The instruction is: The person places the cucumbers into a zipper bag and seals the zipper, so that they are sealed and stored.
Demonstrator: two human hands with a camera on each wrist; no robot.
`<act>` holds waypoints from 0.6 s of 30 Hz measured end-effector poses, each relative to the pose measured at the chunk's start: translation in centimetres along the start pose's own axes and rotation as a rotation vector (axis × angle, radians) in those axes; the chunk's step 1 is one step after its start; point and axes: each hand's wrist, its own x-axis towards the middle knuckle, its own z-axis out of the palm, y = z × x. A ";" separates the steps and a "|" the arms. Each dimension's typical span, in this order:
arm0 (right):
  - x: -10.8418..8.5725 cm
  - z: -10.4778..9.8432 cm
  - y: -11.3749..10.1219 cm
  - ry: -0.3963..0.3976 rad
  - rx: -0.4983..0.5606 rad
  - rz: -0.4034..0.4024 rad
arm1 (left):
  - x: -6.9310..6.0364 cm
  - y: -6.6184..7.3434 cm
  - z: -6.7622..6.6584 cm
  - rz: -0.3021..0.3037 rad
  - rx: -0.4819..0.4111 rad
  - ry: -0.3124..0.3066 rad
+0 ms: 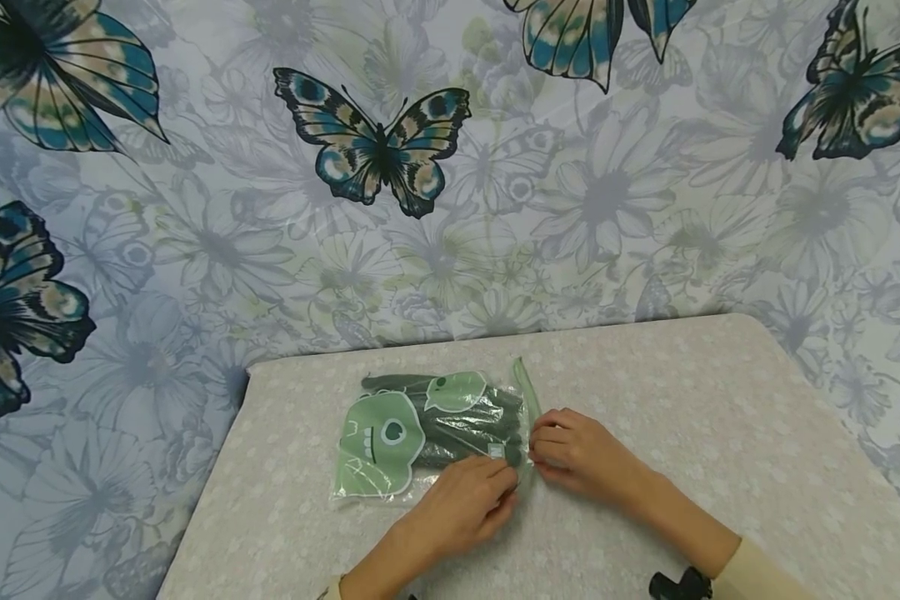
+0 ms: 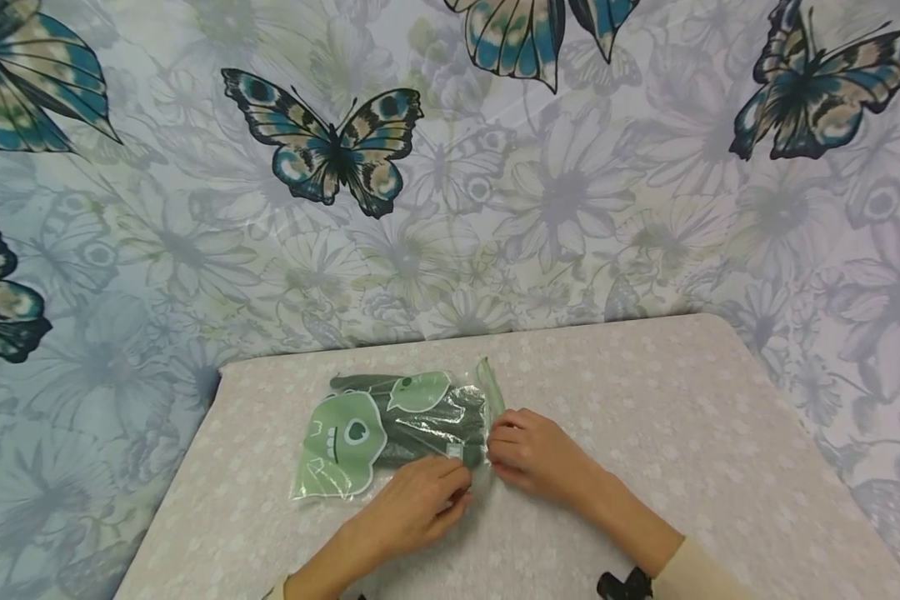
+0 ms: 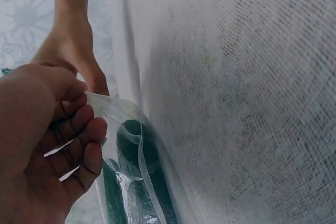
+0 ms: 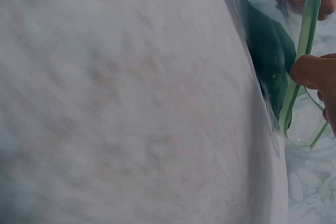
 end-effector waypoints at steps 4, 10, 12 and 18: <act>0.4 0.5 1.1 -0.017 -0.029 -0.002 | 0.0 -0.2 -0.1 -0.030 -0.018 -0.033; 1.3 1.1 2.9 -0.024 -0.069 -0.030 | -0.1 -0.5 -0.7 -0.039 -0.053 -0.070; 1.5 1.2 3.6 -0.028 -0.083 -0.027 | -0.1 -0.4 -0.6 -0.027 -0.043 -0.070; 1.6 1.6 5.2 -0.051 -0.127 -0.019 | -0.1 -0.2 -0.7 -0.013 -0.011 -0.074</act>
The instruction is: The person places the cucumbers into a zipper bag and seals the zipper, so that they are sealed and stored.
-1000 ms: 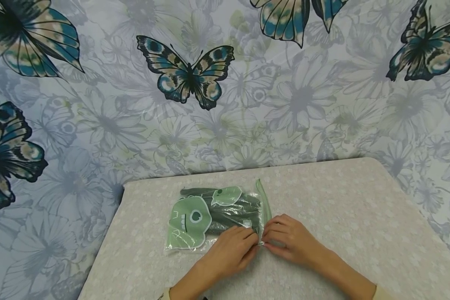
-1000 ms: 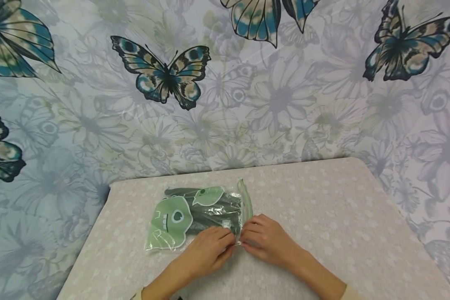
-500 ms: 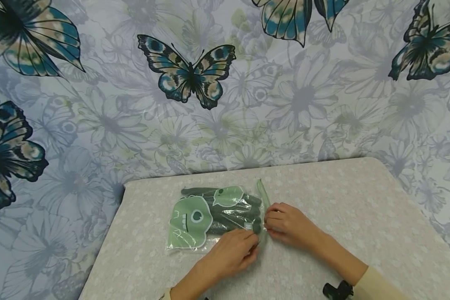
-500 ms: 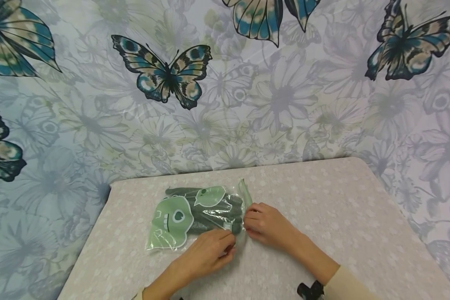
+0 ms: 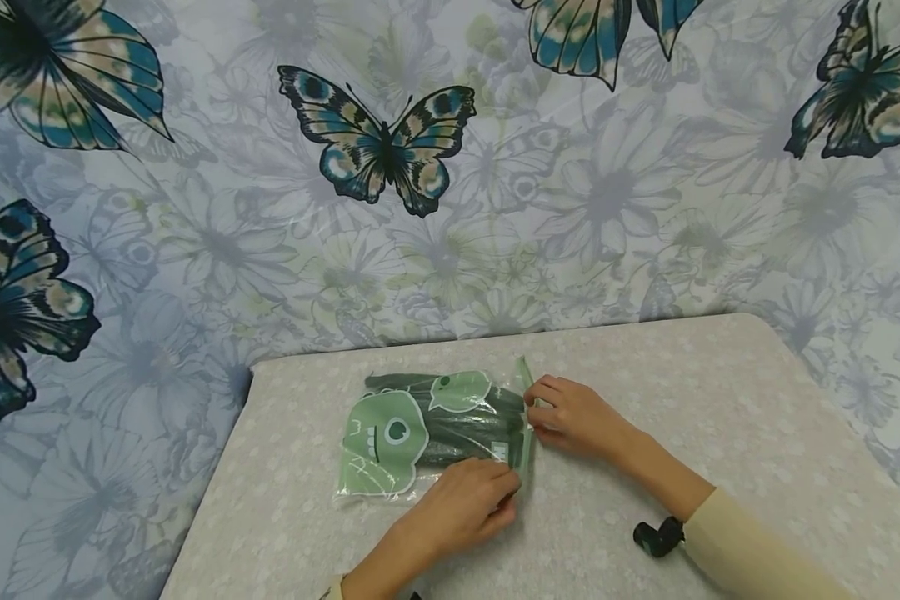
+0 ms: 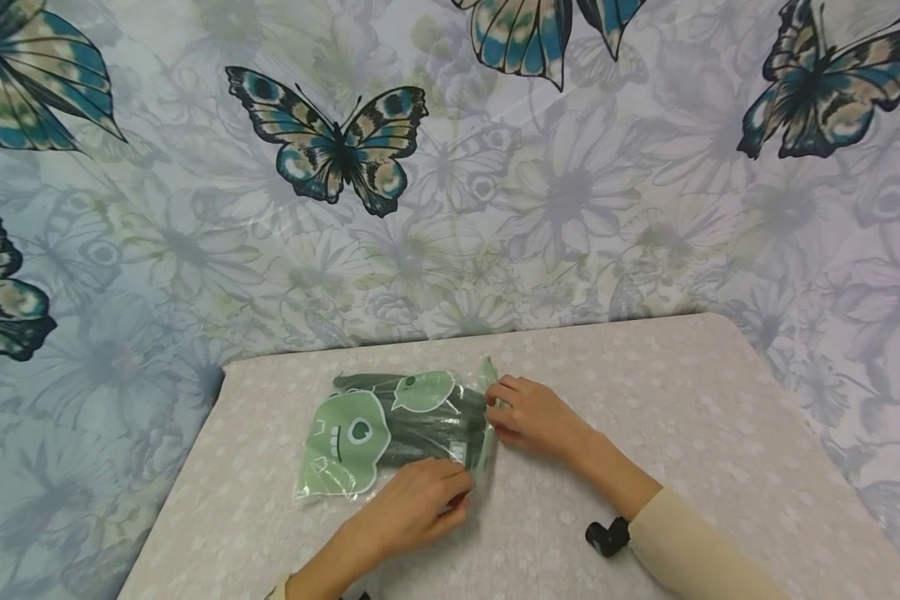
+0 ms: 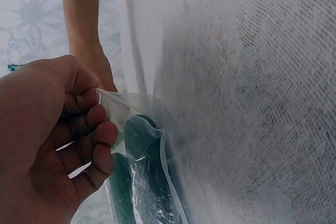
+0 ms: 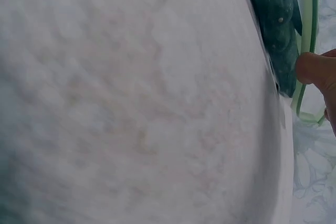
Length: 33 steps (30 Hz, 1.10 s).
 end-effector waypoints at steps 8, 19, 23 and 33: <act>0.4 0.5 1.9 -0.020 -0.066 0.014 | 0.1 0.1 -0.3 0.028 0.013 -0.036; 1.1 1.3 5.2 0.001 -0.122 0.025 | 0.2 0.2 -0.4 0.040 0.007 -0.042; 1.4 1.5 6.2 -0.015 -0.129 0.046 | 0.2 0.2 -0.4 0.035 0.003 -0.050; 1.6 2.5 8.0 0.028 -0.128 0.093 | 0.0 0.4 -0.4 0.030 0.012 -0.051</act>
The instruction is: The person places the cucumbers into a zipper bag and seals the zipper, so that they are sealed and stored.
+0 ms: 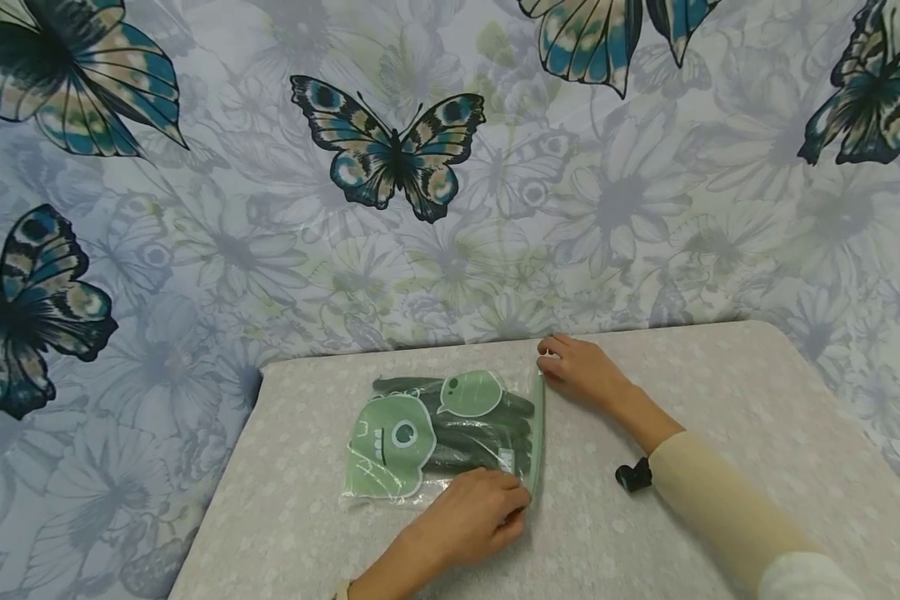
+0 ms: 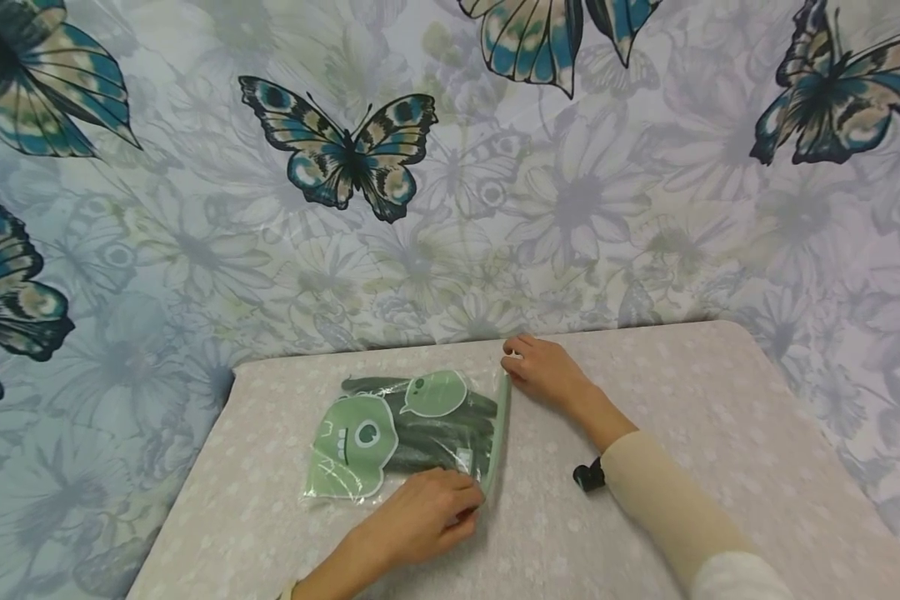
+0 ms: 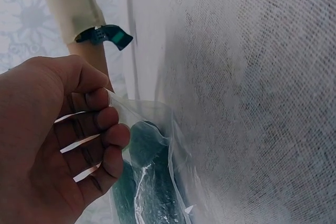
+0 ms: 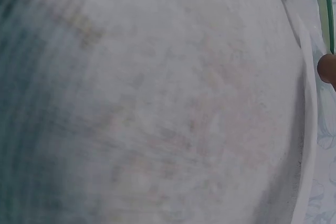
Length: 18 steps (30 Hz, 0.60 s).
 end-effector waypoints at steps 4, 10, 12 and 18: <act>0.0 0.2 0.1 0.005 -0.005 0.023 | -0.1 0.1 0.1 0.000 0.004 -0.001; -0.1 0.1 -0.2 -0.043 -0.019 0.092 | 0.1 0.1 0.2 -0.026 -0.091 -0.030; -0.4 0.0 -0.4 -0.053 -0.007 0.110 | 0.0 0.0 0.2 -0.043 -0.138 -0.040; -2.3 -1.5 -0.8 -0.132 0.095 0.252 | -0.8 -0.5 -0.1 -0.092 -0.288 -0.126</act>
